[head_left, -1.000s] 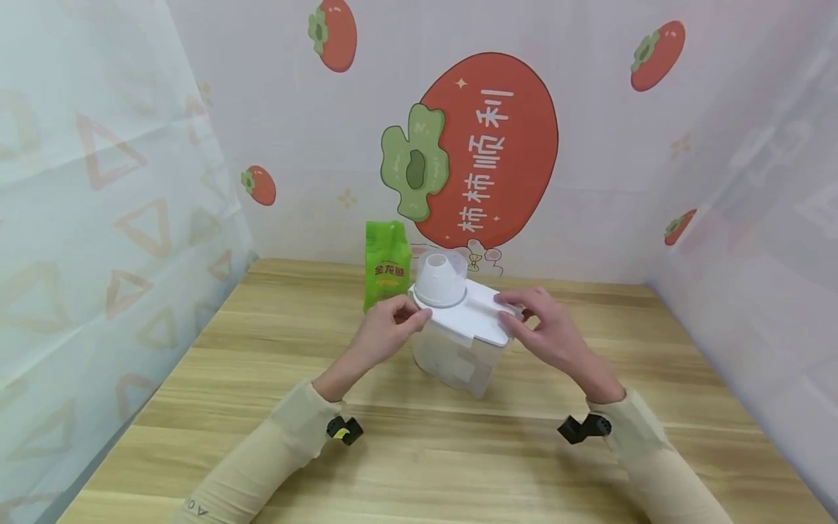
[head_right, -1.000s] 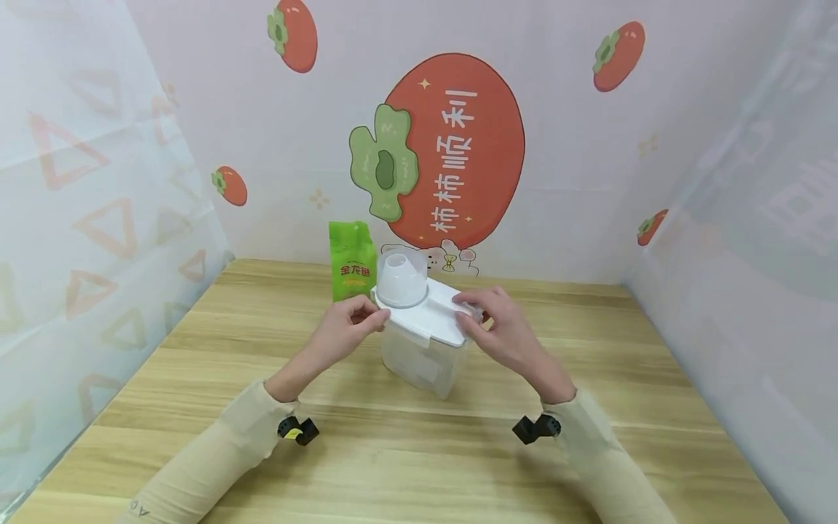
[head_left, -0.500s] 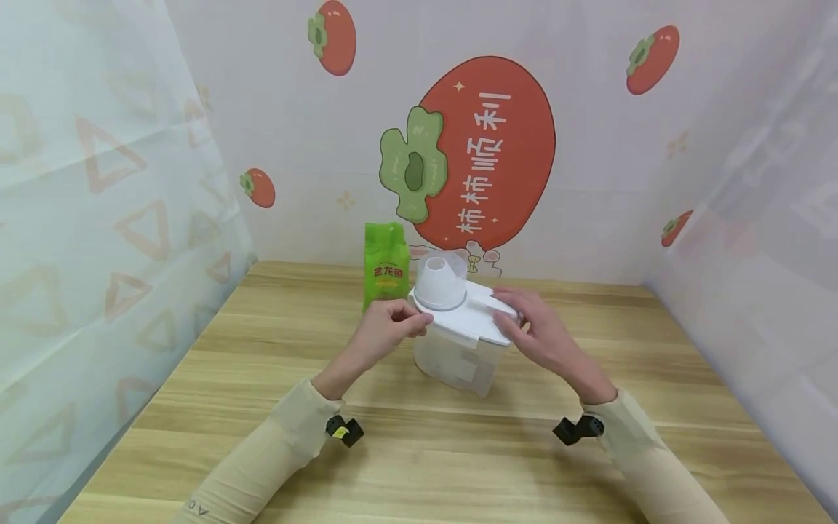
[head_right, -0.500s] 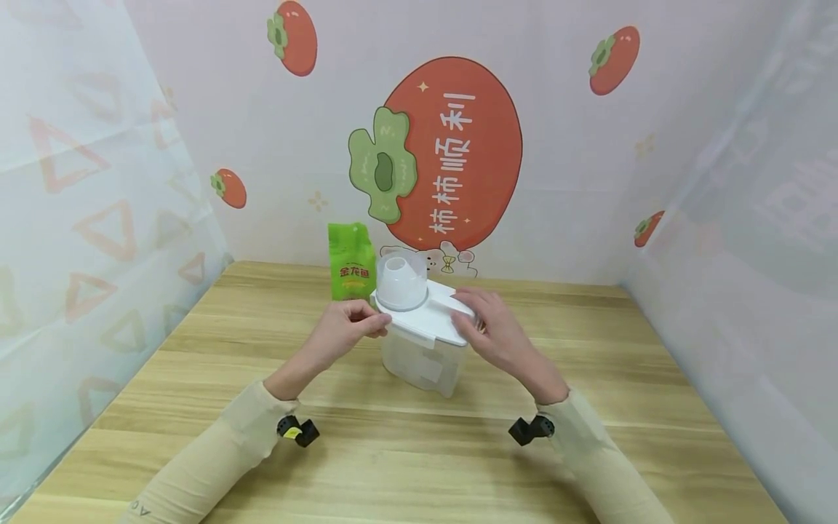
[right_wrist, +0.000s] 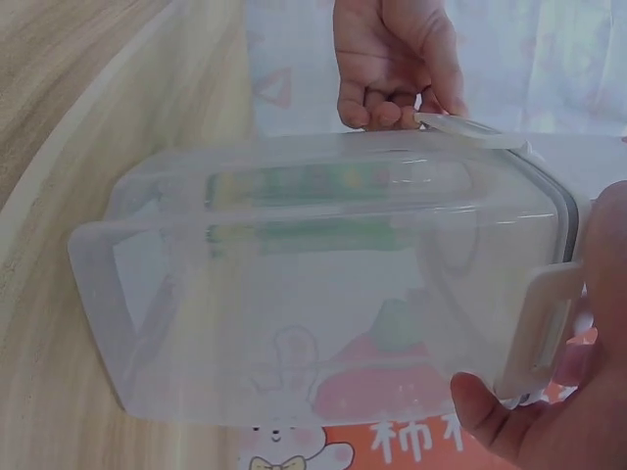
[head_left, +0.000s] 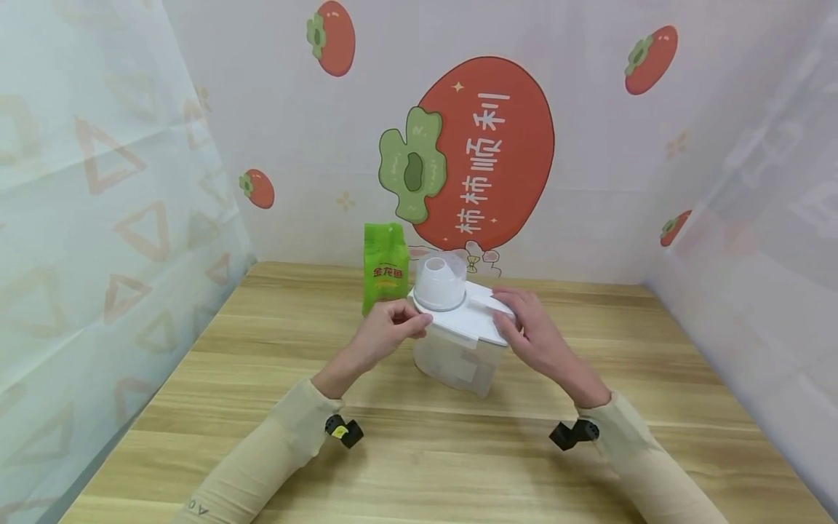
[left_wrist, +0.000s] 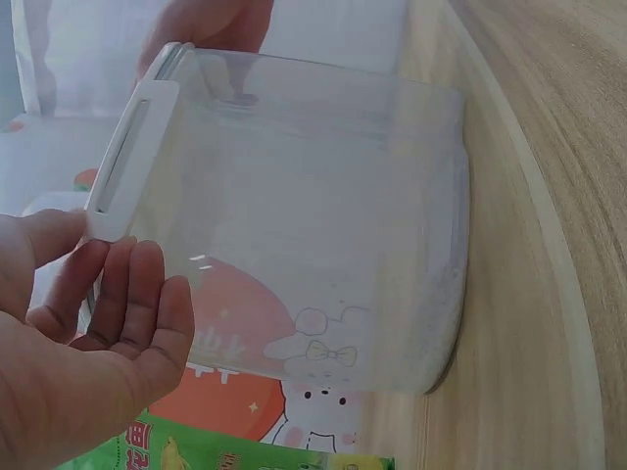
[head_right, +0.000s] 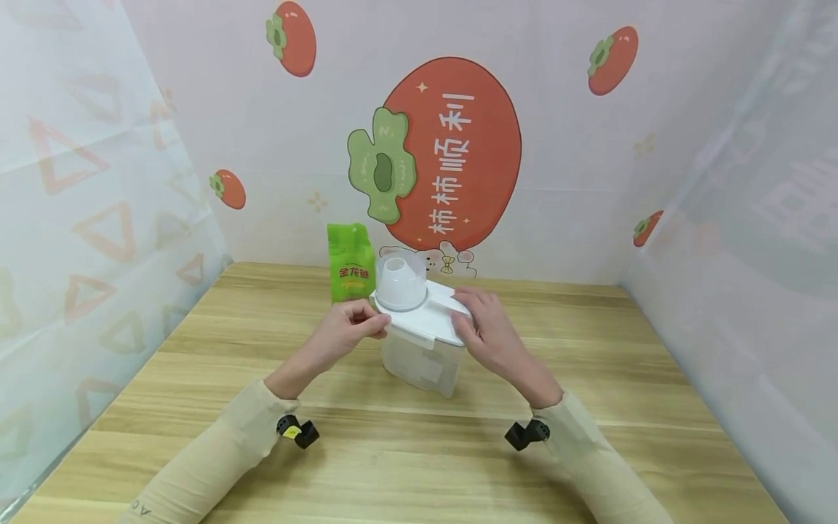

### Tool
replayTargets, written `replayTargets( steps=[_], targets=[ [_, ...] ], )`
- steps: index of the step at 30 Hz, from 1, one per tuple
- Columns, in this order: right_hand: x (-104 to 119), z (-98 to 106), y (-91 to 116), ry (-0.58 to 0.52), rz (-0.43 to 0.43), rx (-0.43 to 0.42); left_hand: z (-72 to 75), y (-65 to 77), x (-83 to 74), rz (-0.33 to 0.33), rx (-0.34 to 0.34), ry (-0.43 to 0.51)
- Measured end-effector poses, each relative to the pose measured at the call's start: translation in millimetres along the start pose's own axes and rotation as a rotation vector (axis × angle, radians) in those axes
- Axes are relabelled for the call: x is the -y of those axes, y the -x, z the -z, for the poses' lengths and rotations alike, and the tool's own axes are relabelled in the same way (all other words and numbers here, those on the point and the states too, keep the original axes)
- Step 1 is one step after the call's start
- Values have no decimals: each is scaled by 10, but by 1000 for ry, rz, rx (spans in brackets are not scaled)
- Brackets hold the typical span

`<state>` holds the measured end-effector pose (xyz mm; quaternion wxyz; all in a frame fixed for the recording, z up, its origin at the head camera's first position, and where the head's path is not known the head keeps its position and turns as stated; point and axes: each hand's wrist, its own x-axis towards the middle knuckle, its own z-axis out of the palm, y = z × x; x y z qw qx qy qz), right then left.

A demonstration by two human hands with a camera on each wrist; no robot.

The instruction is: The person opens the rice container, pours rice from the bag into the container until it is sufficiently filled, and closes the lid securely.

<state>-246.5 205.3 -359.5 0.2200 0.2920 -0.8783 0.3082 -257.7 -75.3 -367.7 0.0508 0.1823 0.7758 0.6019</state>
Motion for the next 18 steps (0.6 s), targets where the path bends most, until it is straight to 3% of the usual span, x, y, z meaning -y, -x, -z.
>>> replayTargets(
  steps=[10,14,18],
  targets=[
    [20,-38,-9,0,5,-22,-35,-5,12,-8,24,-26],
    [24,-70,-9,6,1,-43,-65,-9,44,-8,-38,0],
    [38,-93,-9,22,-17,-69,-109,-30,78,-23,-109,106]
  ],
)
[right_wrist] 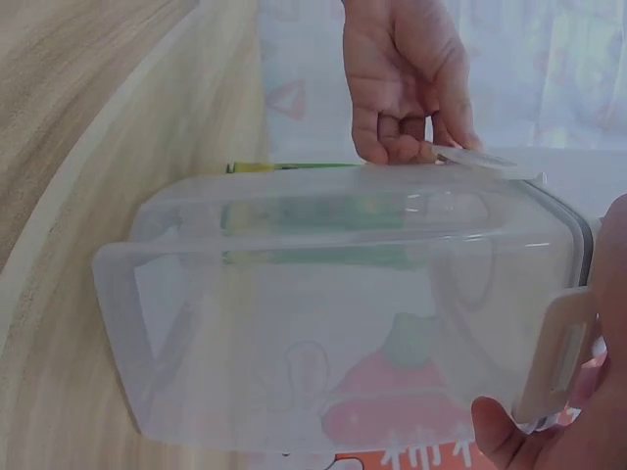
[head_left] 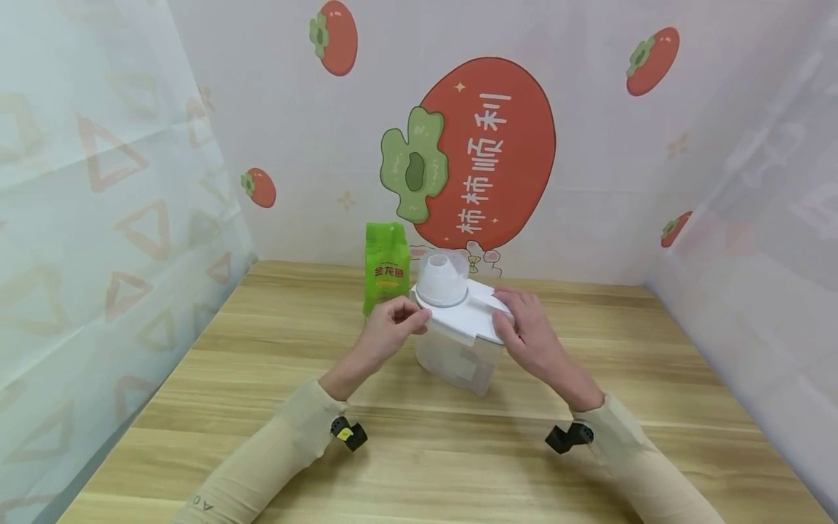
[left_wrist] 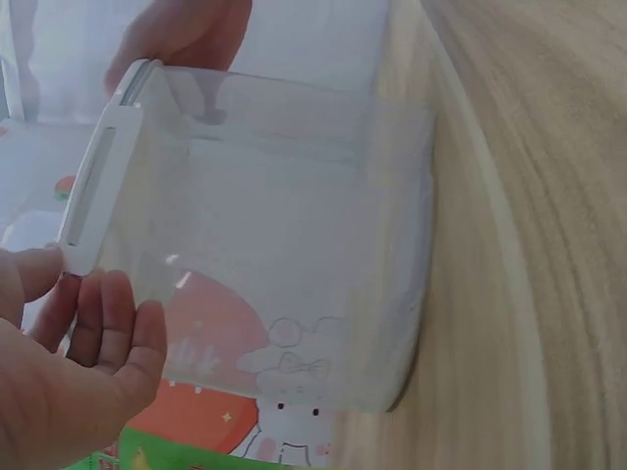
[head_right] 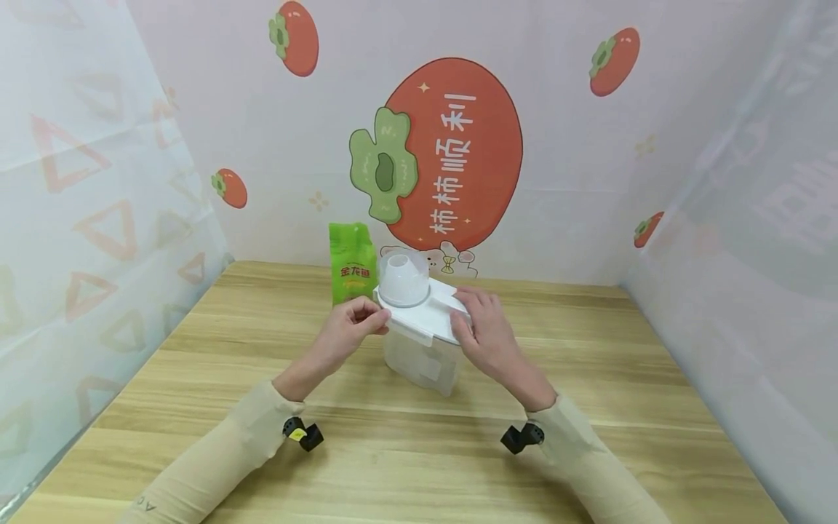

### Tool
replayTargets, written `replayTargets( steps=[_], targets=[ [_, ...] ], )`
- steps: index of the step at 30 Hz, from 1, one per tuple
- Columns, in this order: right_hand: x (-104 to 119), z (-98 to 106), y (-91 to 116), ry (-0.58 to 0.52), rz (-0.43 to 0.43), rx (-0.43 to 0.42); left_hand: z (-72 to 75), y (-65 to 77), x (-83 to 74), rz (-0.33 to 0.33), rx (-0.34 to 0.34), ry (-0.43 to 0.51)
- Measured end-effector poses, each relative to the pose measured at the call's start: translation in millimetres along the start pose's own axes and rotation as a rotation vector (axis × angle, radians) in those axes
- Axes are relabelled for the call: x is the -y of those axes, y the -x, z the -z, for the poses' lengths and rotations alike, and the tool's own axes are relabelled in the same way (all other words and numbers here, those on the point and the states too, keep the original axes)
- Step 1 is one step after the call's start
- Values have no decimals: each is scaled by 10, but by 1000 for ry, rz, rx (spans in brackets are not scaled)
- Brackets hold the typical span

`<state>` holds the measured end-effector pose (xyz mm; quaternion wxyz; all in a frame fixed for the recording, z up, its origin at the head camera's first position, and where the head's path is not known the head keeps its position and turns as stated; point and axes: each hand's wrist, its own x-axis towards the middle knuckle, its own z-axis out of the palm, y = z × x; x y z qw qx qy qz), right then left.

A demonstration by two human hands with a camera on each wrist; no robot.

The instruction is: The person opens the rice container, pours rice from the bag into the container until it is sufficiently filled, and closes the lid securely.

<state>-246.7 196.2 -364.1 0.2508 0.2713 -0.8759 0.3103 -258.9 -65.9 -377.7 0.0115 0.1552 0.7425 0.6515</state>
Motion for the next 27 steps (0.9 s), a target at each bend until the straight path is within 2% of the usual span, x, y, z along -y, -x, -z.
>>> replayTargets(
  steps=[5,15,22,27],
  targets=[
    [19,-32,-5,0,-23,-28,-18,-13,34,-25,-25,104],
    [29,-49,11,-6,-17,-54,-6,-15,30,8,11,49],
    [50,-37,21,15,-49,-27,-55,-19,-6,34,26,160],
    [38,-39,23,19,-45,-22,-48,-22,-35,75,33,155]
  ],
)
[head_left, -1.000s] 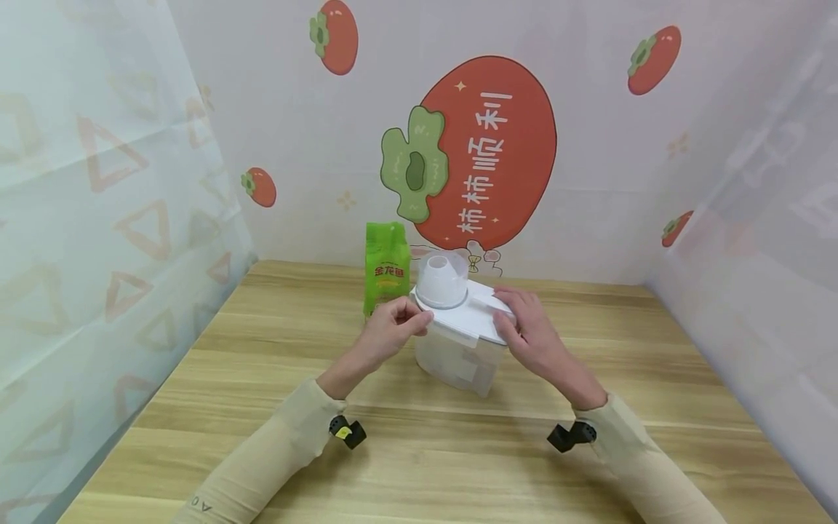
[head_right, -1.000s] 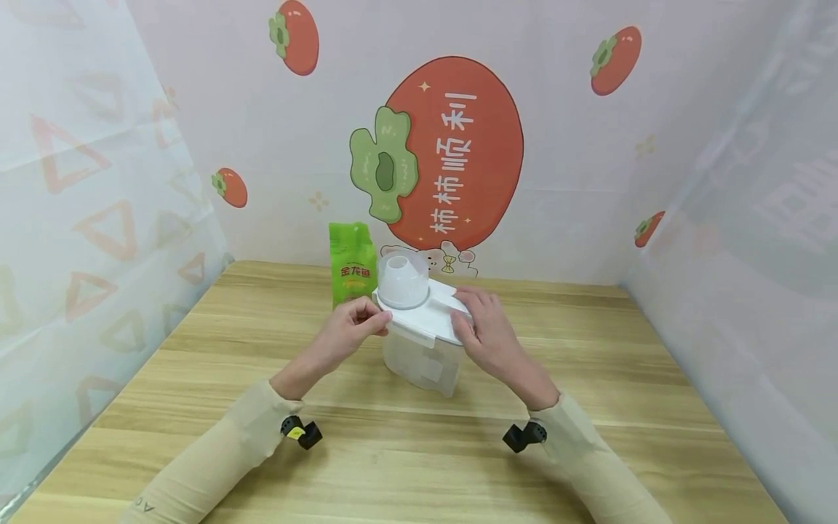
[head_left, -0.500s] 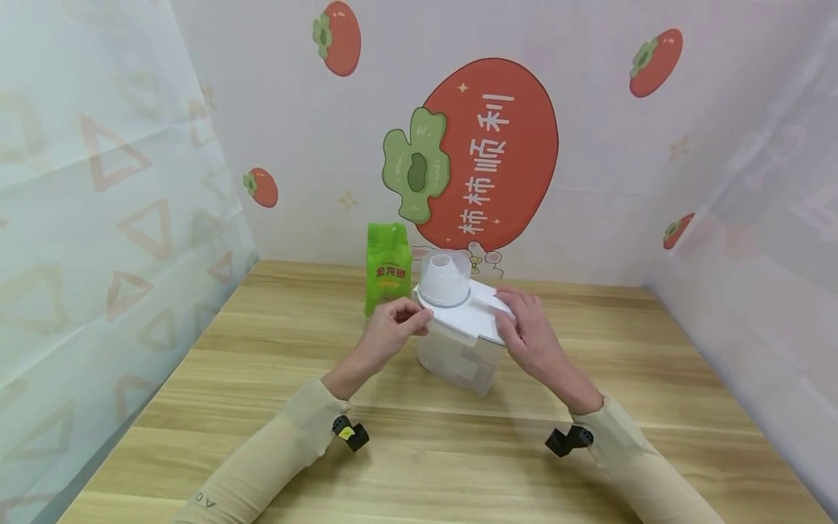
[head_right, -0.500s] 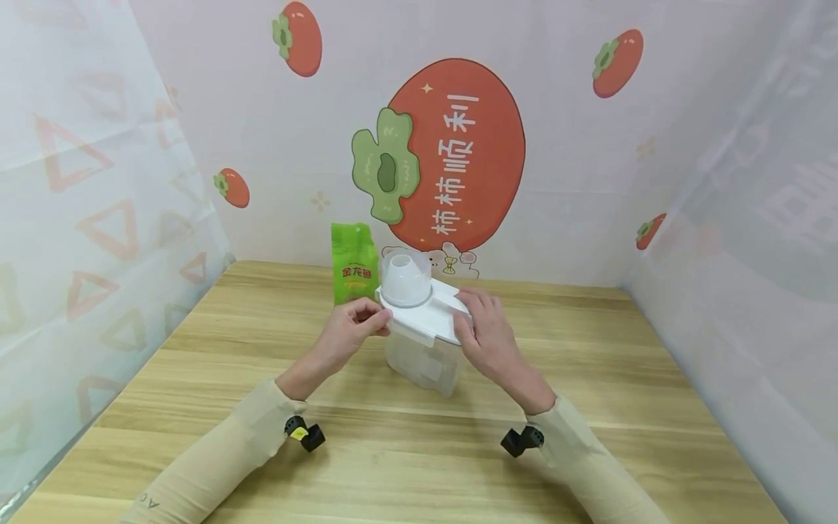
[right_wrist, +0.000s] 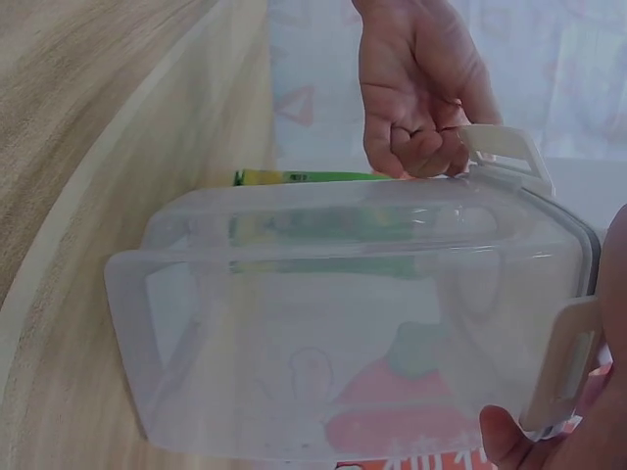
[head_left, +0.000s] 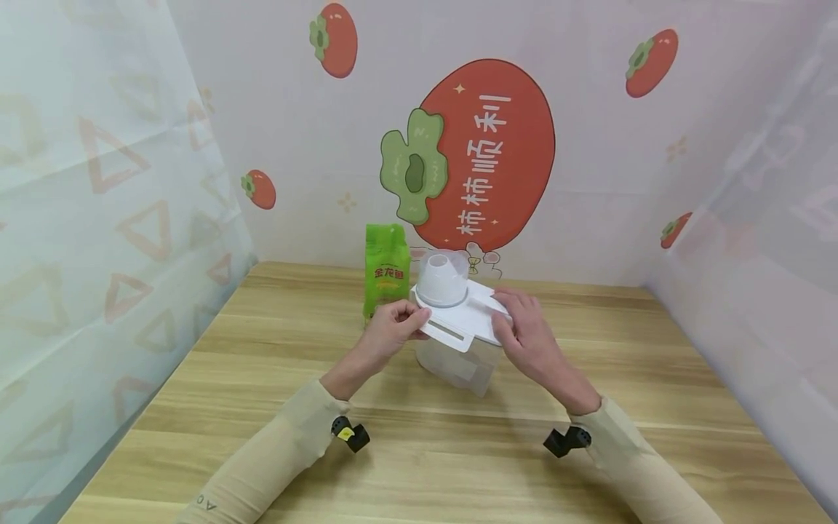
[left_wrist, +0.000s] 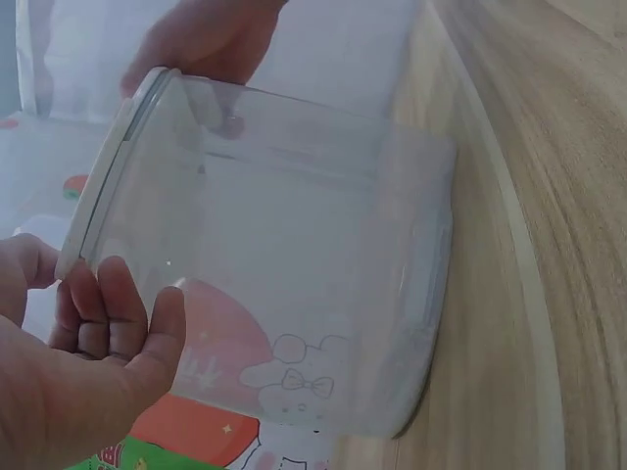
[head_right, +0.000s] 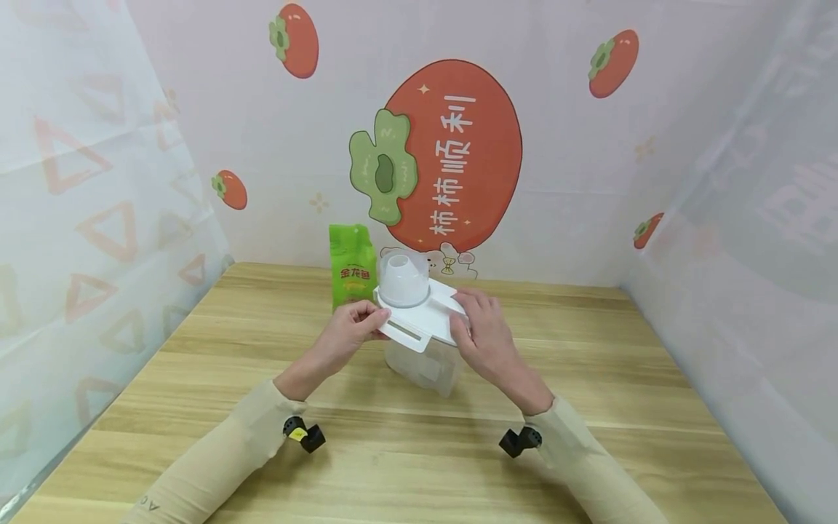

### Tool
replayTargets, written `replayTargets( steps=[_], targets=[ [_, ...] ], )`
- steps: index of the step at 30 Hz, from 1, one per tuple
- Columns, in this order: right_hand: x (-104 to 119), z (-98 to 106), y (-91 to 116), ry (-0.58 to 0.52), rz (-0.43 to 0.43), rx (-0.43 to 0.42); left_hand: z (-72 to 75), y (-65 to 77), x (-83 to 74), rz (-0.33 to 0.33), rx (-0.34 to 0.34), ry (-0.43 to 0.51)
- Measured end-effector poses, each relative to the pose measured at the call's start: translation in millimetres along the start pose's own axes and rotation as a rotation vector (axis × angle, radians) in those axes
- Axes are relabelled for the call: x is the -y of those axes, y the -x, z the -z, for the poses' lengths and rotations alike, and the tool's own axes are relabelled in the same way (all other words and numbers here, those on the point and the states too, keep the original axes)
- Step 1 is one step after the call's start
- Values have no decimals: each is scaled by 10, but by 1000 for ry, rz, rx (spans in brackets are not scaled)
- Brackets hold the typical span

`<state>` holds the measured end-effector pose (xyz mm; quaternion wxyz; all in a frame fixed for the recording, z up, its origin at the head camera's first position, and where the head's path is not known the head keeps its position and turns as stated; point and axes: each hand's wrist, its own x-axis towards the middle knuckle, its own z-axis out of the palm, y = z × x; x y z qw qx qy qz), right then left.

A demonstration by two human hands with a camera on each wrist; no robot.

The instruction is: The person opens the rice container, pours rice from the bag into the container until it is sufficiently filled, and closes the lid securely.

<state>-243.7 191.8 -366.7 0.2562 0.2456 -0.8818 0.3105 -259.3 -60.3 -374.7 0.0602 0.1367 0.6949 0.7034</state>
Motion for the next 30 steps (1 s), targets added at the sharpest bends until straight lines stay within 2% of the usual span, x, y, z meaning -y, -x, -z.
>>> replayTargets(
  steps=[5,14,20,30],
  targets=[
    [19,9,1,8,6,5,-5,8,-28,46,-7,-13],
    [13,43,2,18,50,-4,-15,-19,-32,47,-16,-26],
    [-7,92,23,6,74,-10,12,-96,-21,59,4,-31],
    [51,136,92,-29,112,50,87,-219,6,71,-17,-30]
  ],
)
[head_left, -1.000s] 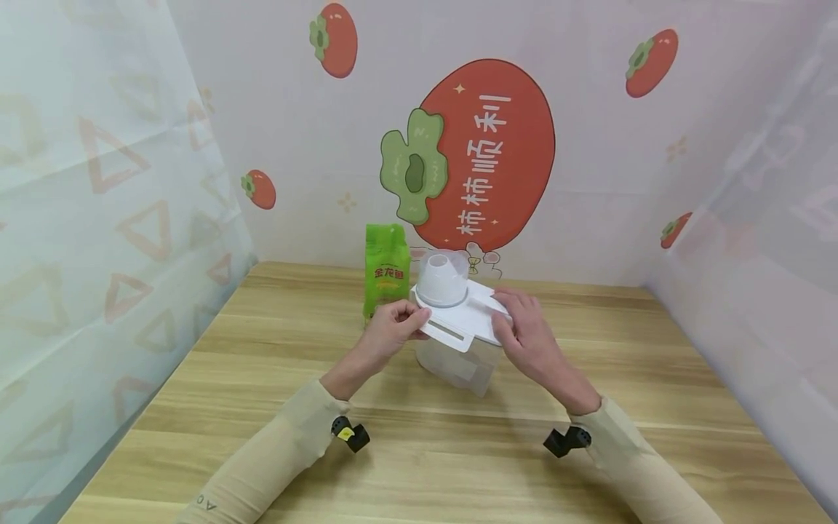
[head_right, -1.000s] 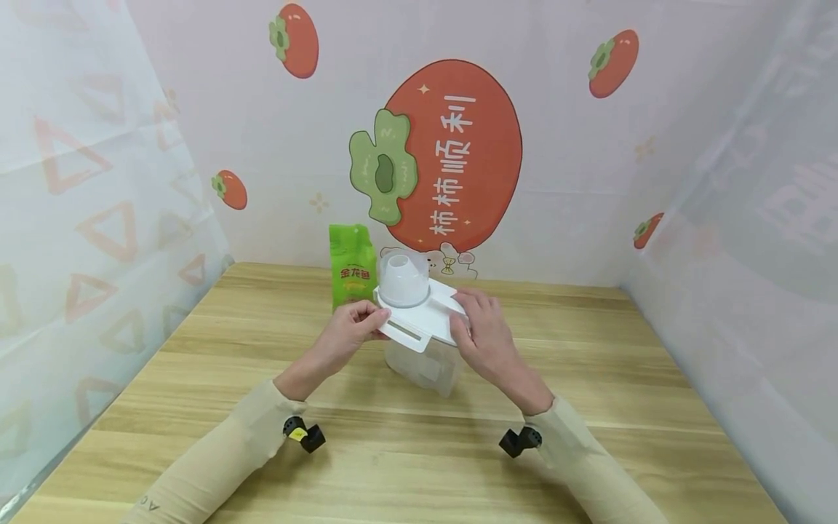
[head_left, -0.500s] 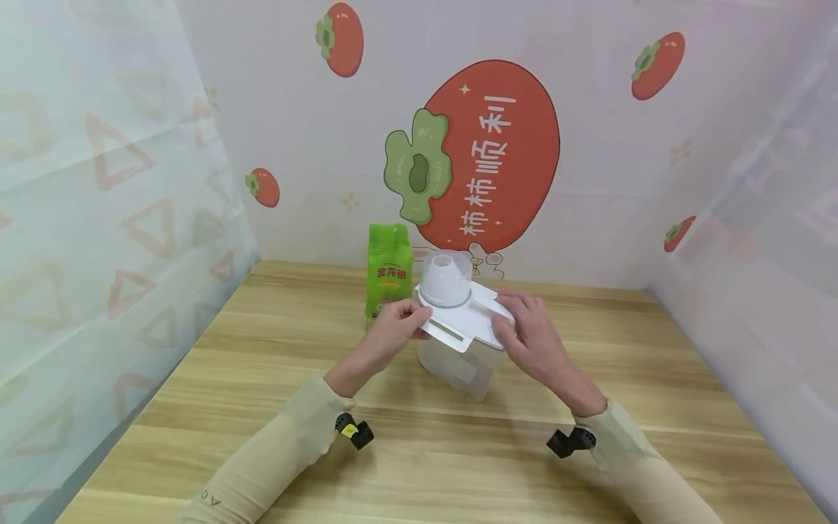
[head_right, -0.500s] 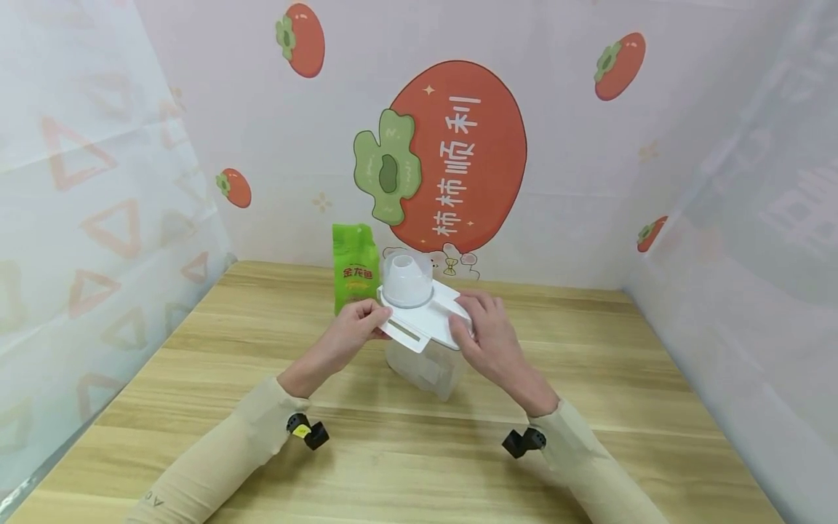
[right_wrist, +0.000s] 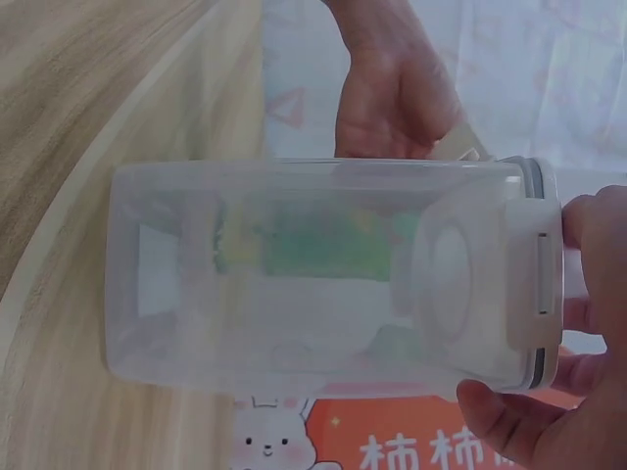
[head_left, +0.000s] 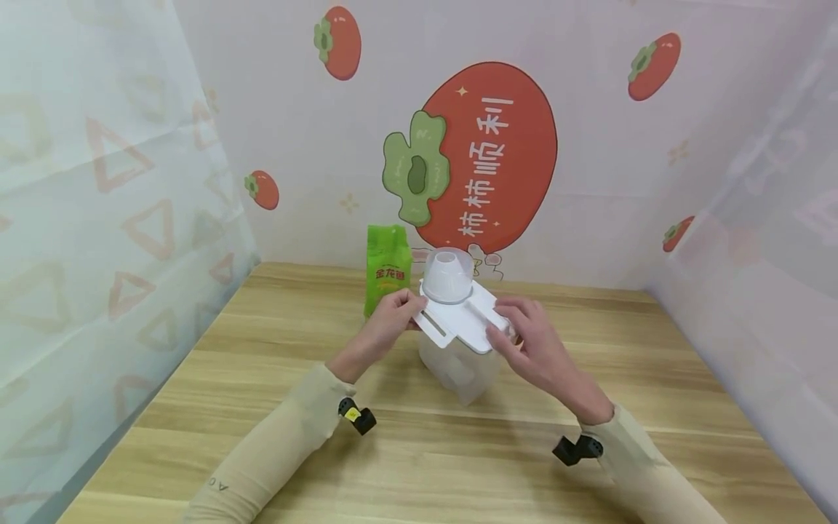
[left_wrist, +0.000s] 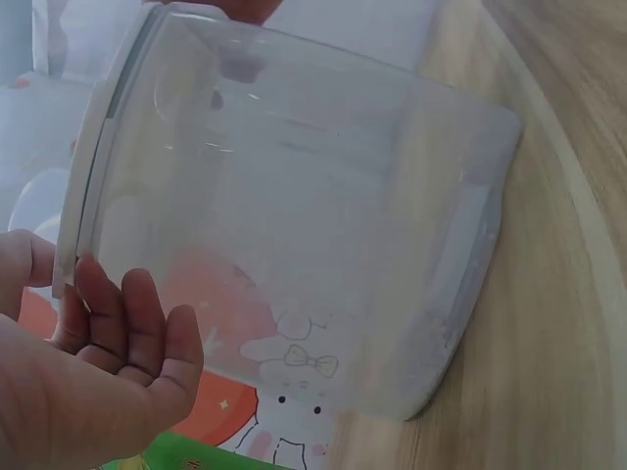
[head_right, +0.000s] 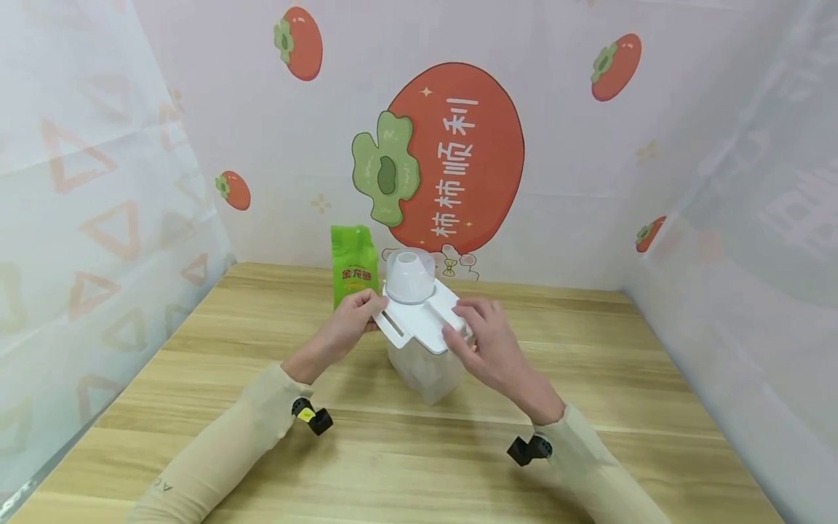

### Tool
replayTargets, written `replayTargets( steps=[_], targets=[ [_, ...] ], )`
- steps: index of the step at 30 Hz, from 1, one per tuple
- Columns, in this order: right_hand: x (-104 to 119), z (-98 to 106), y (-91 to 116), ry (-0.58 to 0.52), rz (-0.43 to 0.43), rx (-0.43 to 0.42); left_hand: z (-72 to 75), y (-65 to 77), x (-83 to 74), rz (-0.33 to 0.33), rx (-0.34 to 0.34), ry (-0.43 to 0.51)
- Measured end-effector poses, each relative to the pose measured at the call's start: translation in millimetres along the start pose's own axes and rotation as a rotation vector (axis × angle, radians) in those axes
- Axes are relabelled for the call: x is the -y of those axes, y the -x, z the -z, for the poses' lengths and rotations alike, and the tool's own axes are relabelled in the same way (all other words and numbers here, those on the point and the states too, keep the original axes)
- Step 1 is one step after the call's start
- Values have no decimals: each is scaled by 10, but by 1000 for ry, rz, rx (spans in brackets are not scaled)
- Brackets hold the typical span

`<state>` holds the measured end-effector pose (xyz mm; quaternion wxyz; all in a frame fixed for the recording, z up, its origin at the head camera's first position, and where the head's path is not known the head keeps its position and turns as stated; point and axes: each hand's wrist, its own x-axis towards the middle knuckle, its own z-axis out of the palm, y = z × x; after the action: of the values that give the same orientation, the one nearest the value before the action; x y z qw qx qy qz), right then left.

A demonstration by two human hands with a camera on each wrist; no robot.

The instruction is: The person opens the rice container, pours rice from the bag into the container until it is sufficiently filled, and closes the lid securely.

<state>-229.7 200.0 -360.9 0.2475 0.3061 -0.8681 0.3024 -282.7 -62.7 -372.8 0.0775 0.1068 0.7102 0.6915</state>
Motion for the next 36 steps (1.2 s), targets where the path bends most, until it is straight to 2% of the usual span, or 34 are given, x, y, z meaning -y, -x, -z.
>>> replayTargets(
  steps=[5,13,20,23,29,36],
  targets=[
    [19,-22,24,-21,32,-4,13,-81,32,25,-26,31],
    [61,-44,56,-7,142,-21,19,-229,13,-10,-67,50],
    [105,-54,73,-38,159,7,43,-269,16,-25,-74,46],
    [107,-51,79,-42,168,12,58,-245,6,-24,-79,5],
    [96,-51,89,-66,184,12,105,-172,-32,-73,-82,-178],
    [52,-64,146,-195,151,-20,112,-51,-104,-147,-55,-325]
  ],
)
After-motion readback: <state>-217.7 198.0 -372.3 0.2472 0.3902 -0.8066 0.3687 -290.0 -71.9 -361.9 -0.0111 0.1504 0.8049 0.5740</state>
